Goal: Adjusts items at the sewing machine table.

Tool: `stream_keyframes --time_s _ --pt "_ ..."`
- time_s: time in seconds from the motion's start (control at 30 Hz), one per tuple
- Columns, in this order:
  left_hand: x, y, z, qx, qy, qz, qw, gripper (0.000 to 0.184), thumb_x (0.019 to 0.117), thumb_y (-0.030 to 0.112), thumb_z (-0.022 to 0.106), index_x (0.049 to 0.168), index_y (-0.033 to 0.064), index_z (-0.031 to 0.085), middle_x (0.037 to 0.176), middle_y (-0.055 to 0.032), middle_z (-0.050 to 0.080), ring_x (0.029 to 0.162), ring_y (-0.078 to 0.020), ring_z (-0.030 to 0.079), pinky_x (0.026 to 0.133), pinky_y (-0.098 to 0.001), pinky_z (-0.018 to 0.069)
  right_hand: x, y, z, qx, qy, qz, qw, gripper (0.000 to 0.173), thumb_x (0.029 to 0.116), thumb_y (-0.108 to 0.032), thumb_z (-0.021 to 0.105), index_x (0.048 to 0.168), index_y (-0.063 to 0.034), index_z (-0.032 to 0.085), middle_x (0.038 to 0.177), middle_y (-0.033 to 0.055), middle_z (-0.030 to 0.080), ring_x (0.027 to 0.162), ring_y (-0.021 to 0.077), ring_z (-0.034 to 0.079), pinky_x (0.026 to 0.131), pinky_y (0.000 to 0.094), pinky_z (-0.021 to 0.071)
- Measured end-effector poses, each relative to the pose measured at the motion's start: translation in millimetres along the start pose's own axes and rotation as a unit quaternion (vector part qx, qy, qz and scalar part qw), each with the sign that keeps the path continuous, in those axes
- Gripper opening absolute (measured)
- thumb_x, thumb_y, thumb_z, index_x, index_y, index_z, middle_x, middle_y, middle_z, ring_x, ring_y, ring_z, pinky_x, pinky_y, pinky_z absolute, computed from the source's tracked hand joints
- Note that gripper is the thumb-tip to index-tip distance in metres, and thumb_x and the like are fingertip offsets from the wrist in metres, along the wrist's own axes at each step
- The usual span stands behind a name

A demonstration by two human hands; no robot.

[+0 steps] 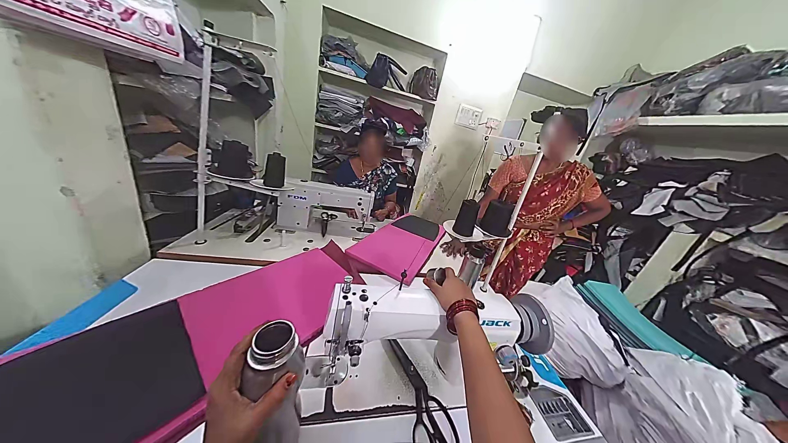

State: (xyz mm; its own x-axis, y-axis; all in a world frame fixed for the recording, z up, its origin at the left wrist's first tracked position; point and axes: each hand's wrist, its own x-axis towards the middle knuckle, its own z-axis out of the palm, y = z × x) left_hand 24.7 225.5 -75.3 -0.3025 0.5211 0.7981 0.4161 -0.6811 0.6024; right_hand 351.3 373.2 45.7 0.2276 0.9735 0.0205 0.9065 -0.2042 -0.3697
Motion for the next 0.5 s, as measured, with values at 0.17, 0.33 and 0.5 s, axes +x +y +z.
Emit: stream_keyframes --time_s 0.17,0.33,0.5 --pt "-6.0 -2.9 -1.3 -0.025 -0.005 -0.026 0.999 0.119 0.0721 0.063 0.078 0.143 -0.022 0.032 0.143 -0.031 0.049 0.131 0.0015 0.047 0.11 -0.0138 0.0356 -0.6 0.1 -0.3 0.009 0.0 0.002 1.0 0.074 0.0998 -0.057 0.057 0.152 -0.0061 0.042 0.133 0.0215 0.065 0.126 0.0375 0.062 0.106 0.0582 0.0451" --pt "-22.1 6.1 -4.9 -0.017 -0.024 -0.108 0.994 0.116 0.0687 0.045 0.084 0.144 -0.0235 0.028 0.139 -0.0368 0.048 0.126 -0.0062 0.051 0.107 -0.0172 0.0383 0.4 0.1 0.7 0.01 0.011 0.008 1.0 0.073 0.099 -0.057 0.059 0.151 -0.007 0.044 0.132 0.0207 0.066 0.125 0.0364 0.063 0.105 0.0579 0.0464" --pt "-58.3 -8.4 -11.9 0.026 -0.07 -0.22 0.973 0.1 0.0683 0.012 0.087 0.142 -0.0255 0.029 0.131 -0.0448 0.052 0.123 -0.0425 0.059 0.108 -0.0471 0.0462 -1.9 -2.3 4.4 0.042 0.051 -0.01 0.998 0.074 0.0966 -0.053 0.065 0.149 -0.0049 0.046 0.131 0.0232 0.066 0.123 0.0402 0.063 0.103 0.0615 0.0466"
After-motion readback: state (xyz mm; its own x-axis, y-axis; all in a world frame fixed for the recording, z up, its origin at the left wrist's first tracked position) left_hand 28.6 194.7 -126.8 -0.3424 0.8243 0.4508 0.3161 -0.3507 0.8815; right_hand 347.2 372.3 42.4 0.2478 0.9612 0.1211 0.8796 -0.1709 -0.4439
